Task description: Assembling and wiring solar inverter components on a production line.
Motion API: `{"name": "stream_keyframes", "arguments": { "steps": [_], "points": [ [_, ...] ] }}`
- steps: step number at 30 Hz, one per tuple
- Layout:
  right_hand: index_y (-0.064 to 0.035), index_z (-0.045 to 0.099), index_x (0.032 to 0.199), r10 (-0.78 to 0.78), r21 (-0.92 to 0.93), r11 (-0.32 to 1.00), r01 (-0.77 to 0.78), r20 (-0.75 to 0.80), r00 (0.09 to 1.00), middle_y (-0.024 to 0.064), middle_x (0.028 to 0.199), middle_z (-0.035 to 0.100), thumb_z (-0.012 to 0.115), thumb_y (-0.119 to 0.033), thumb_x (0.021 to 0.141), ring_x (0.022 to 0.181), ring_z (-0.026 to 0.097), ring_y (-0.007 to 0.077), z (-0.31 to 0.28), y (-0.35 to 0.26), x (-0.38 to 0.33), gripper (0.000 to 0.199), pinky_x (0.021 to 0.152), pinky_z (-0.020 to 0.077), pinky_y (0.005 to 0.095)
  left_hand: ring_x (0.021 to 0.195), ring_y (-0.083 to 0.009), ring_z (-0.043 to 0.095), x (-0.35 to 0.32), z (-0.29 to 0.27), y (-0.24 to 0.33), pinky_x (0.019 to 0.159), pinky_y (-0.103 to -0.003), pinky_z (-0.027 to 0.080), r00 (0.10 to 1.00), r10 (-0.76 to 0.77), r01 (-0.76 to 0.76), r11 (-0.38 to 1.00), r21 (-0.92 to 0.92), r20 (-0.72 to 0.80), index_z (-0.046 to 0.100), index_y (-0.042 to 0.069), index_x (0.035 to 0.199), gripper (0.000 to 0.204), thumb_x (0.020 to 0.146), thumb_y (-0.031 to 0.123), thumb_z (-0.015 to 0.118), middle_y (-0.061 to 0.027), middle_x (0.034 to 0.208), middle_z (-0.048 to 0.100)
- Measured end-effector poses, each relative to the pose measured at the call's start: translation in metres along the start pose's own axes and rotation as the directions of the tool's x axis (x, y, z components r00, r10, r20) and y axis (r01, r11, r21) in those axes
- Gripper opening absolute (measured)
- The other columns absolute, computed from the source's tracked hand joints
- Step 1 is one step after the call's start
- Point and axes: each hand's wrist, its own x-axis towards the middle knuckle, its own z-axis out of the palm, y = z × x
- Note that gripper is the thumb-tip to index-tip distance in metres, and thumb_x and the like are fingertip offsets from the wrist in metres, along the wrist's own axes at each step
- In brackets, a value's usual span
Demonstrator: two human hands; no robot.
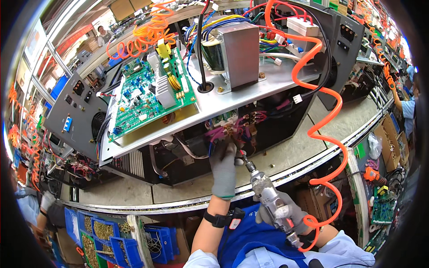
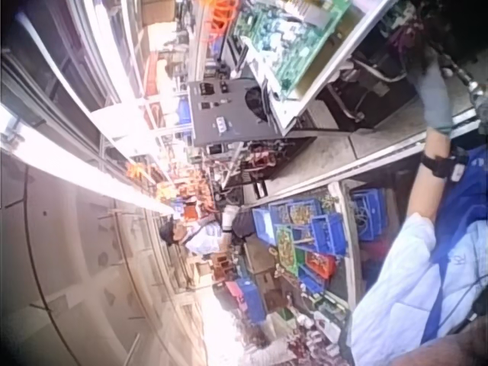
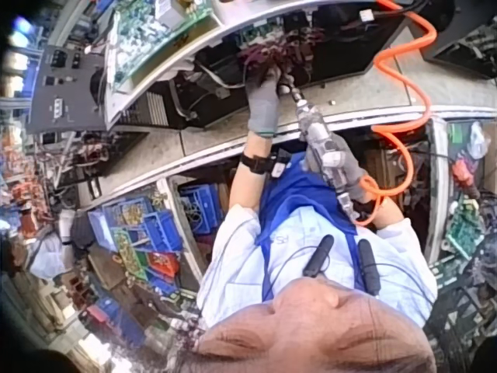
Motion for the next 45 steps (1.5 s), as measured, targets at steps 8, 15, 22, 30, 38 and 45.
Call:
{"name": "stream_keyframes", "arguments": {
  "steps": [8, 15, 22, 30, 38, 45],
  "points": [
    [-0.0015, 0.047, 0.109, 0.1, -0.075, 0.99, -0.116, -0.191, 0.976, 0.0095, 0.082, 0.059, 0.069, -0.016, 0.078, 0.062, 0.062, 0.0186, 0.054, 0.003, 0.008, 0.04, 0.06, 0.0569, 0.0347, 0.11, -0.0278, 0.059, -0.002, -0.014, 0.009, 0.09, -0.039, 0.048, 0.923, -0.135, 0.326, 0.77, -0.549, 0.36, 0.051, 0.003, 0.13, 0.059, 0.096, 0.051, 0.052, -0.0137, 0.125, 0.061],
    [-0.0014, 0.047, 0.107, 0.119, -0.059, 0.989, -0.133, -0.209, 0.971, 0.0093, 0.078, 0.058, 0.064, -0.01, 0.083, 0.057, 0.061, 0.0191, 0.062, 0.004, 0.013, 0.031, 0.054, 0.0564, 0.0346, 0.119, -0.0323, 0.054, 0.008, -0.021, -0.006, 0.103, -0.046, 0.044, 0.889, -0.001, 0.269, 0.811, -0.52, 0.459, 0.043, 0.0, 0.138, 0.068, 0.102, 0.055, 0.025, -0.0203, 0.139, 0.05],
    [-0.0006, 0.048, 0.106, 0.161, -0.125, 0.974, -0.191, -0.219, 0.962, 0.0095, 0.078, 0.059, 0.064, -0.011, 0.082, 0.058, 0.061, 0.0182, 0.048, -0.003, 0.01, 0.031, 0.053, 0.0562, 0.034, 0.123, -0.0327, 0.048, -0.002, -0.013, 0.01, 0.103, -0.046, 0.042, 0.909, -0.142, 0.385, 0.642, -0.663, 0.392, 0.044, -0.001, 0.137, 0.076, 0.095, 0.062, 0.041, -0.0207, 0.139, 0.048],
    [0.0009, 0.048, 0.106, 0.18, -0.223, 0.949, -0.221, -0.19, 0.965, 0.0101, 0.079, 0.058, 0.065, -0.01, 0.081, 0.057, 0.061, 0.0182, 0.034, -0.019, 0.008, 0.033, 0.054, 0.0561, 0.034, 0.124, -0.0338, 0.047, -0.004, -0.009, 0.012, 0.104, -0.047, 0.039, 0.932, -0.142, 0.332, 0.702, -0.631, 0.332, 0.042, -0.003, 0.139, 0.083, 0.093, 0.066, 0.042, -0.0216, 0.14, 0.046],
    [0.0017, 0.045, 0.115, 0.044, -0.129, 0.99, -0.064, -0.153, 0.987, 0.0095, 0.074, 0.056, 0.072, -0.023, 0.069, 0.052, 0.059, 0.0182, 0.028, -0.006, 0.007, 0.059, 0.047, 0.055, 0.0329, 0.116, -0.0264, 0.055, 0.006, -0.027, -0.023, 0.096, -0.042, 0.047, 0.637, 0.595, -0.756, 0.36, 0.547, 0.49, 0.058, 0.008, 0.125, 0.045, 0.094, 0.042, 0.056, -0.0115, 0.129, 0.058],
    [0.0043, 0.045, 0.117, -0.127, -0.09, 0.99, 0.108, -0.247, 0.961, 0.0083, 0.071, 0.053, 0.071, -0.031, 0.07, 0.045, 0.055, 0.0162, 0.018, 0.02, 0.011, 0.064, 0.039, 0.053, 0.031, 0.096, -0.0272, 0.065, 0.019, -0.006, -0.028, 0.078, -0.038, 0.055, 0.909, -0.108, 0.386, 0.581, -0.716, 0.402, 0.054, 0.014, 0.127, 0.051, 0.093, 0.053, 0.056, -0.0088, 0.119, 0.064]
  ]
}}
